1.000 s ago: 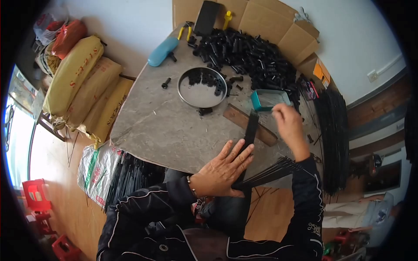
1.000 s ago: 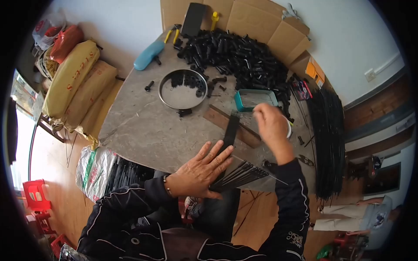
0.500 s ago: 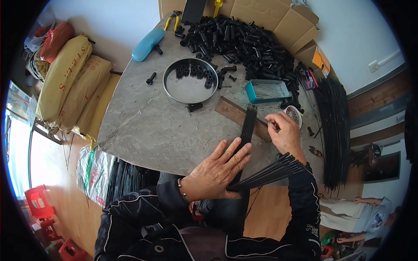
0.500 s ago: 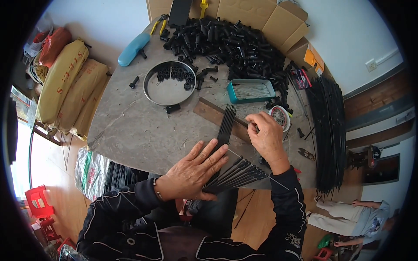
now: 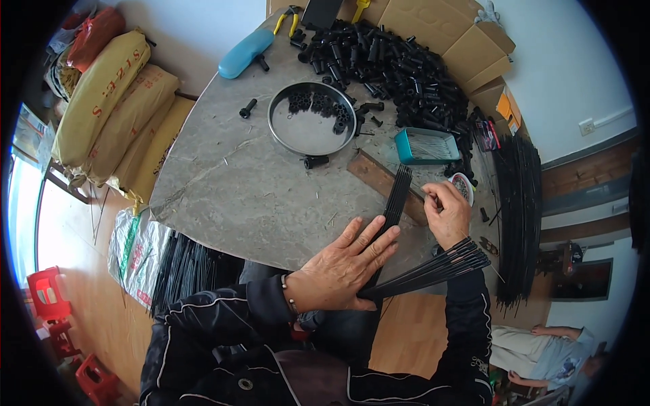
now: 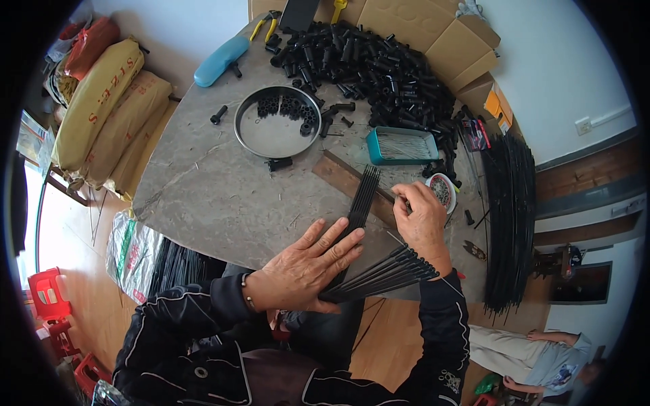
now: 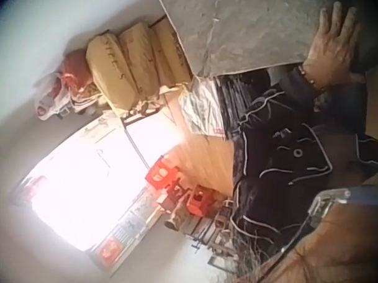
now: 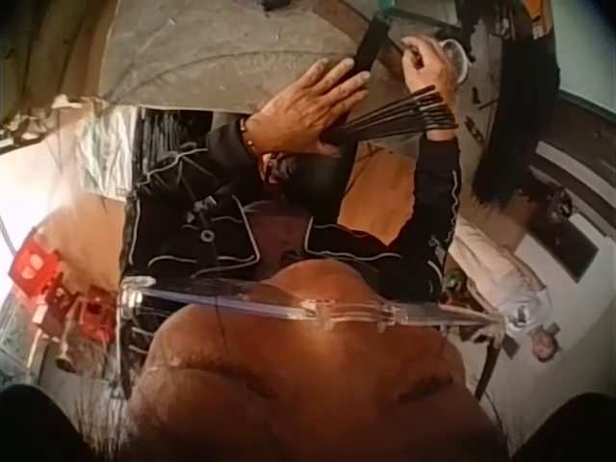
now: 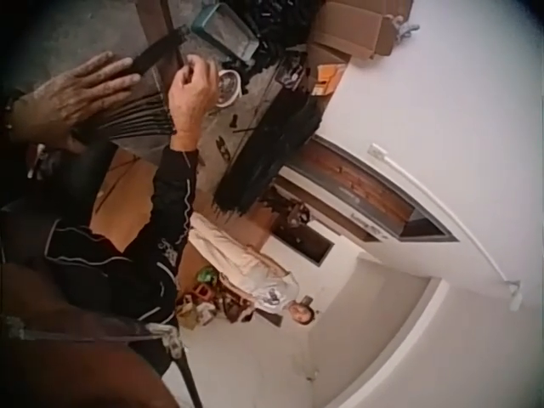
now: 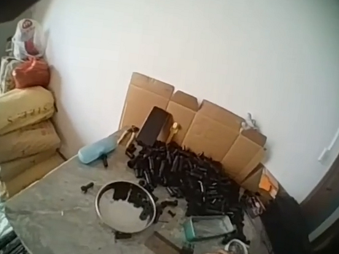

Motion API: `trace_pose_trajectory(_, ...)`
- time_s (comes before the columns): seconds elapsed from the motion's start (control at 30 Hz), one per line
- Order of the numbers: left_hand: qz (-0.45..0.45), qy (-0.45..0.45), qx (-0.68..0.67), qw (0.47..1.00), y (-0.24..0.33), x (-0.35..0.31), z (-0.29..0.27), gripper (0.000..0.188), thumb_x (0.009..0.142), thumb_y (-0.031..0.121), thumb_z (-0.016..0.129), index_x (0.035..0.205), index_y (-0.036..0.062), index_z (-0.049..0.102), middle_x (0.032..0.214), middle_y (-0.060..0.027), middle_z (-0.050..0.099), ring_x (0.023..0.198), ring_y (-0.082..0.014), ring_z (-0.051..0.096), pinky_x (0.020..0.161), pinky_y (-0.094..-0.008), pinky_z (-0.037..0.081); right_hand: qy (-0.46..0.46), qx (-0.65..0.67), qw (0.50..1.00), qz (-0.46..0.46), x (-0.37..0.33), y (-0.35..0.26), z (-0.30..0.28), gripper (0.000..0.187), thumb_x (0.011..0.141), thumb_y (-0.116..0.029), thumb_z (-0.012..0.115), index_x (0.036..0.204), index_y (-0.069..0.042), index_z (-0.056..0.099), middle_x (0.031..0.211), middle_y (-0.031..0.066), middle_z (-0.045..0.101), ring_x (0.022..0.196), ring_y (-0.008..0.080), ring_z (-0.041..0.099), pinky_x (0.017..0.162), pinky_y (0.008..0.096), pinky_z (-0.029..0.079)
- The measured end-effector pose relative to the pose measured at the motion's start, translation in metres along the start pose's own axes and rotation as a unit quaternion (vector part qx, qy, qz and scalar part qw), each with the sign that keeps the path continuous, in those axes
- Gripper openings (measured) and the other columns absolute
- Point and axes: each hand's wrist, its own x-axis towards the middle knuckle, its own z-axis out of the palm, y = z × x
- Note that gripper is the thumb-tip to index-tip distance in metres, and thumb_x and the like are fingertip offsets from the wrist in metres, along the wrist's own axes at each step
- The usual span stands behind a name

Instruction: Assembling black wires into bundles and attaching plastic connectors at a workbench.

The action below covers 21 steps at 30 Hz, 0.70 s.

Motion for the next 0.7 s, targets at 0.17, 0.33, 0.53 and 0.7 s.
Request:
trace_pose_trajectory(0.17,0.002,0.004,-0.001,1.000,-0.0015,0.0001,0.0016,0.096,0.074,0.069,0.057,0.141,0.0027,0.039,0.152,-0.0161,0.023,0.142,-0.0346,0.018,0.114,-0.0483,0.016,0.007,-0.016,1.000,-0.010,-0.0011,0.0042,0.0037,0.018,0.073,0.003,0.063,0.089,-0.006,0.064,0.080,0.0082,0.060,0.075,0.0288,0.061,0.065,0.0364,0.048)
trace_pose_trajectory(0.33,0.004,0.006,0.000,1.000,-0.0008,-0.0001,0.0027,0.095,0.074,0.069,0.056,0.141,0.0027,0.039,0.152,-0.0160,0.024,0.142,-0.0345,0.017,0.114,-0.0481,0.016,0.019,-0.022,0.999,-0.013,-0.0032,0.0041,0.0036,0.018,0.072,0.003,0.064,0.088,-0.006,0.064,0.081,0.0078,0.060,0.077,0.0289,0.061,0.066,0.0371,0.048)
trace_pose_trajectory(0.53,-0.001,-0.002,-0.015,1.000,-0.0008,-0.0008,0.0041,0.099,0.072,0.070,0.058,0.142,0.0025,0.038,0.154,-0.0148,0.020,0.144,-0.0338,0.013,0.116,-0.0490,0.010,0.006,-0.023,1.000,-0.009,-0.0023,0.0010,0.0035,0.018,0.072,0.003,0.064,0.089,-0.006,0.064,0.081,0.0078,0.060,0.078,0.0288,0.061,0.066,0.0375,0.048)
trace_pose_trajectory(0.7,-0.002,-0.003,-0.008,1.000,-0.0012,-0.0010,0.0048,0.100,0.071,0.071,0.059,0.142,0.0029,0.038,0.154,-0.0145,0.021,0.144,-0.0339,0.013,0.115,-0.0491,0.010,0.009,-0.023,1.000,0.010,-0.0030,0.0025,0.0058,0.018,0.073,0.003,0.063,0.089,-0.006,0.064,0.080,0.0082,0.060,0.075,0.0291,0.061,0.065,0.0377,0.048)
